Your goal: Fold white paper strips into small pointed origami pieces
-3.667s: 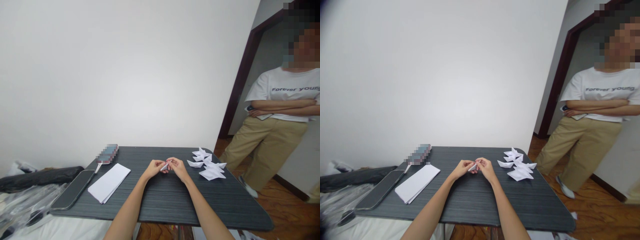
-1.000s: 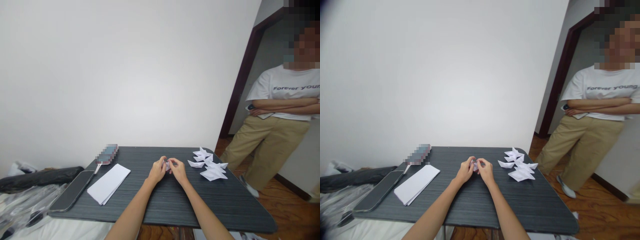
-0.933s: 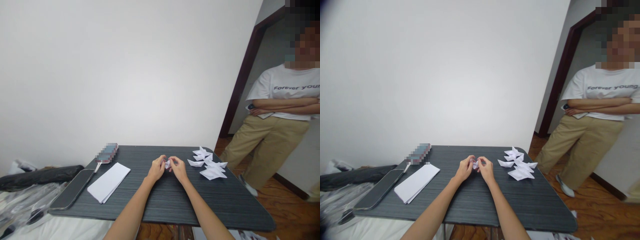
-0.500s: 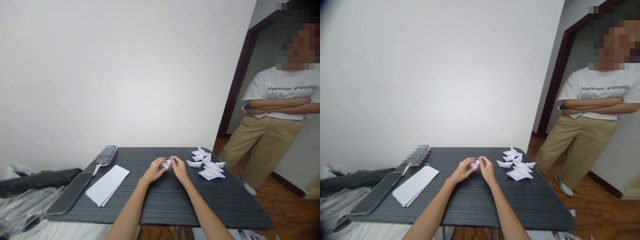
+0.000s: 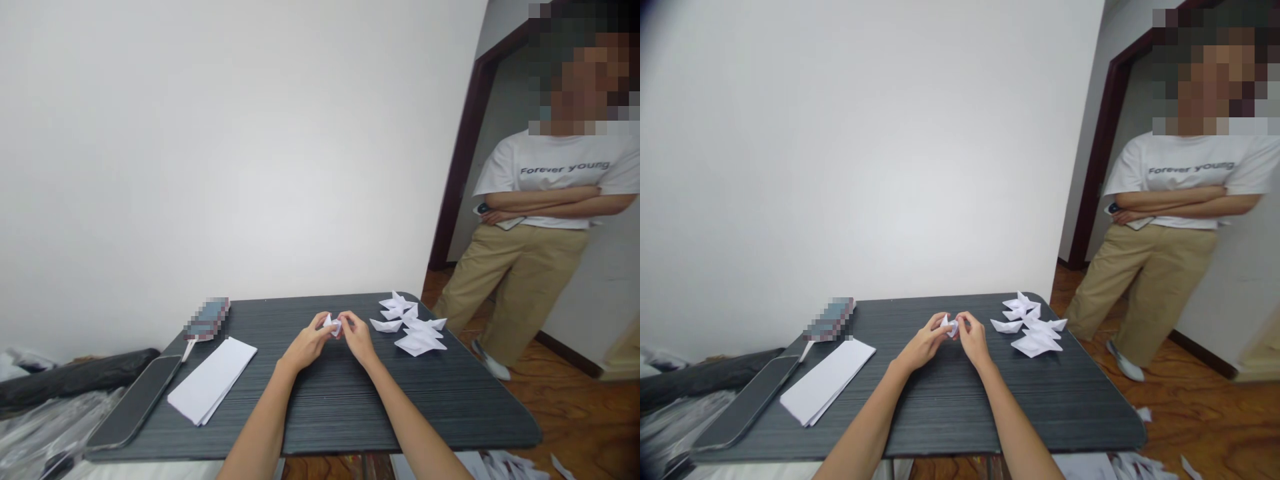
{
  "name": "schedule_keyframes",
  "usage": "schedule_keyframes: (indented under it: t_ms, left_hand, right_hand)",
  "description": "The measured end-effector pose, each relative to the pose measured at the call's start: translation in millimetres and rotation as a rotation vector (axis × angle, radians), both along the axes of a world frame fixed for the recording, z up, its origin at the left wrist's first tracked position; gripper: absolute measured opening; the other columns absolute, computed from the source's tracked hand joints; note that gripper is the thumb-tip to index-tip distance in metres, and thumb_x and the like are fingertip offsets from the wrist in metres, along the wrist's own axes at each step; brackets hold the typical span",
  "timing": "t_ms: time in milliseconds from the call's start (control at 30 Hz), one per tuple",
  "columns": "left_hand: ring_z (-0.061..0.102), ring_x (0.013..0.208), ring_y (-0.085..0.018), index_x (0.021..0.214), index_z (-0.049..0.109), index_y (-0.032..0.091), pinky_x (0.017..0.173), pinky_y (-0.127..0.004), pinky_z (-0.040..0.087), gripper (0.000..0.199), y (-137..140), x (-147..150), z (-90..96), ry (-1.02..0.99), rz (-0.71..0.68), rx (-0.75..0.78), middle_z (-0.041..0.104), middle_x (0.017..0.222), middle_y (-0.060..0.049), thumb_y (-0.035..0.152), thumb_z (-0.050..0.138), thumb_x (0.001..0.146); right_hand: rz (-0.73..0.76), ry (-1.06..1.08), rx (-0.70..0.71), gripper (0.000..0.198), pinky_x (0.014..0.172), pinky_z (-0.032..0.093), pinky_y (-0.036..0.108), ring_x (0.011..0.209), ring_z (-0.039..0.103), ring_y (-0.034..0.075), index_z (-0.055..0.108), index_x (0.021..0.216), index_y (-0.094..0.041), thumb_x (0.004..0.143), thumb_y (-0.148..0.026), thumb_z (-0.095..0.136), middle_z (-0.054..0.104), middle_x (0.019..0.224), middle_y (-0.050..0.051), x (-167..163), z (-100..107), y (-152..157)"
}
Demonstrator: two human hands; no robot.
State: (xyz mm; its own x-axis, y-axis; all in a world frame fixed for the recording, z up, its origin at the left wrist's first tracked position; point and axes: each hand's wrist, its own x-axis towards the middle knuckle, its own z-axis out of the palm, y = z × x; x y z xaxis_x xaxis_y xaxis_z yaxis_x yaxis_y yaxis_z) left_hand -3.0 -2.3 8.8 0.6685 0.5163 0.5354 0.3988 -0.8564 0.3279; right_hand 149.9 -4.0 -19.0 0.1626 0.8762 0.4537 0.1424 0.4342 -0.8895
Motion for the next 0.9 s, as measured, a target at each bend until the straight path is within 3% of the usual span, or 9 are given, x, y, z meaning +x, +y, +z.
schedule_keyframes:
  t_ms: [200,400,600,733,900]
  left_hand:
    - [0.047,0.094,-0.013,0.106,0.048,0.022,0.079,-0.026,0.041,0.030,2,1,-3.9,0.048,0.064,0.060,0.041,0.109,-0.008,0.015,0.032,0.081]
    - [0.046,0.091,-0.012,0.095,0.054,0.019,0.078,-0.025,0.040,0.026,3,2,-4.0,-0.003,0.041,0.053,0.042,0.105,-0.008,0.015,0.032,0.081]
    - [0.047,0.082,-0.012,0.088,0.055,0.016,0.075,-0.026,0.041,0.021,6,1,-6.0,-0.101,0.006,0.016,0.042,0.100,-0.009,0.016,0.036,0.080]
    - [0.047,0.083,-0.013,0.090,0.054,0.017,0.074,-0.027,0.041,0.020,7,-3,-8.1,-0.135,-0.009,0.019,0.042,0.101,-0.009,0.017,0.037,0.080]
    - [0.047,0.084,-0.012,0.091,0.055,0.018,0.074,-0.026,0.041,0.020,6,-6,-7.8,-0.108,-0.004,0.021,0.044,0.100,-0.008,0.018,0.038,0.080]
  right_hand:
    - [0.041,-0.037,0.021,0.023,0.041,0.043,0.022,0.042,0.051,0.011,0.050,0.072,-0.018,0.075,-0.039,0.040,0.051,0.055,-0.002,-3,5,-5]
    - [0.041,-0.031,0.036,0.021,0.042,0.044,0.021,0.043,0.051,0.011,0.051,0.072,-0.018,0.074,-0.037,0.042,0.051,0.054,-0.002,-2,10,-9]
    - [0.140,-0.058,0.043,0.014,0.053,0.048,0.022,0.057,0.056,0.012,0.049,0.079,-0.018,0.070,-0.028,0.047,0.054,0.073,0.001,0,13,-12]
    - [0.204,-0.146,0.119,0.022,0.061,0.048,0.023,0.074,0.056,0.013,0.049,0.087,-0.018,0.065,-0.020,0.051,0.051,0.088,0.003,2,10,-14]
    - [0.250,-0.283,0.152,0.026,0.063,0.050,0.024,0.077,0.054,0.012,0.049,0.091,-0.019,0.066,-0.019,0.052,0.047,0.096,0.005,3,9,-17]
